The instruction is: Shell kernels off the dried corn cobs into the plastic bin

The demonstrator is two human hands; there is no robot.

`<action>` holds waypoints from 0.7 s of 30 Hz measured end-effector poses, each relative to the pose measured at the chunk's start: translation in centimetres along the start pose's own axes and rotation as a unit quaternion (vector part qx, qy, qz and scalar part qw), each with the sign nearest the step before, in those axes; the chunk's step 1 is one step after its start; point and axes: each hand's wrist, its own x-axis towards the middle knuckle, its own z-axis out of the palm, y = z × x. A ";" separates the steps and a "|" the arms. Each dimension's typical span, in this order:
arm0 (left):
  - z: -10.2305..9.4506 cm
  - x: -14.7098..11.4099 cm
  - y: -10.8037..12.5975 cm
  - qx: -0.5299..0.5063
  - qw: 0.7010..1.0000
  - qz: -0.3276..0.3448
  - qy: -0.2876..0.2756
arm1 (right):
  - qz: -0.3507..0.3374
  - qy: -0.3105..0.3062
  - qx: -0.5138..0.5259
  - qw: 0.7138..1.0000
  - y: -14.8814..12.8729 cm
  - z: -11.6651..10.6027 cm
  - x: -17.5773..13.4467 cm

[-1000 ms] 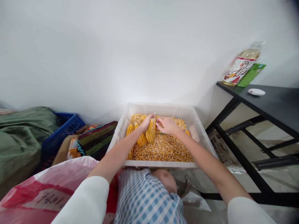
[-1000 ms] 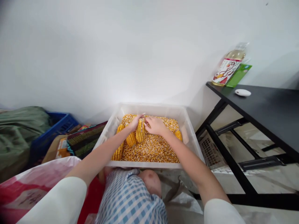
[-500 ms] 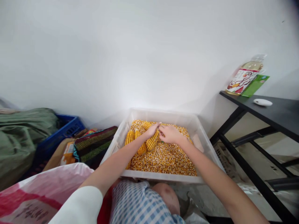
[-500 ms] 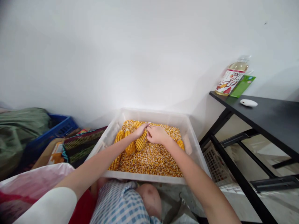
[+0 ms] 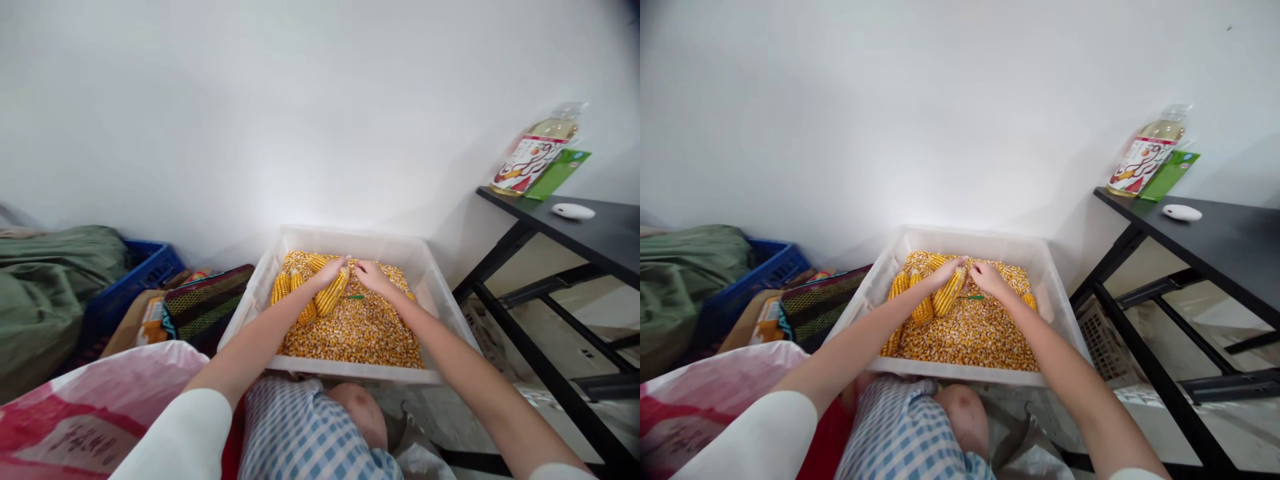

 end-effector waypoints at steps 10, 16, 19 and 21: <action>-4.1 -2.0 2.4 -0.027 0.997 -0.060 -0.037 | -0.090 -0.157 -0.069 0.981 0.9 4.9 -0.6; -4.7 -1.6 2.0 -0.055 0.992 -0.069 -0.089 | -0.004 -0.068 0.026 0.997 2.7 1.8 0.6; -4.7 -1.5 1.8 -0.082 0.991 -0.047 -0.096 | 0.066 0.021 0.160 0.985 2.6 0.2 0.8; -4.6 -1.2 1.5 -0.104 0.990 -0.040 -0.085 | 0.075 0.031 0.252 0.964 1.9 -0.6 0.9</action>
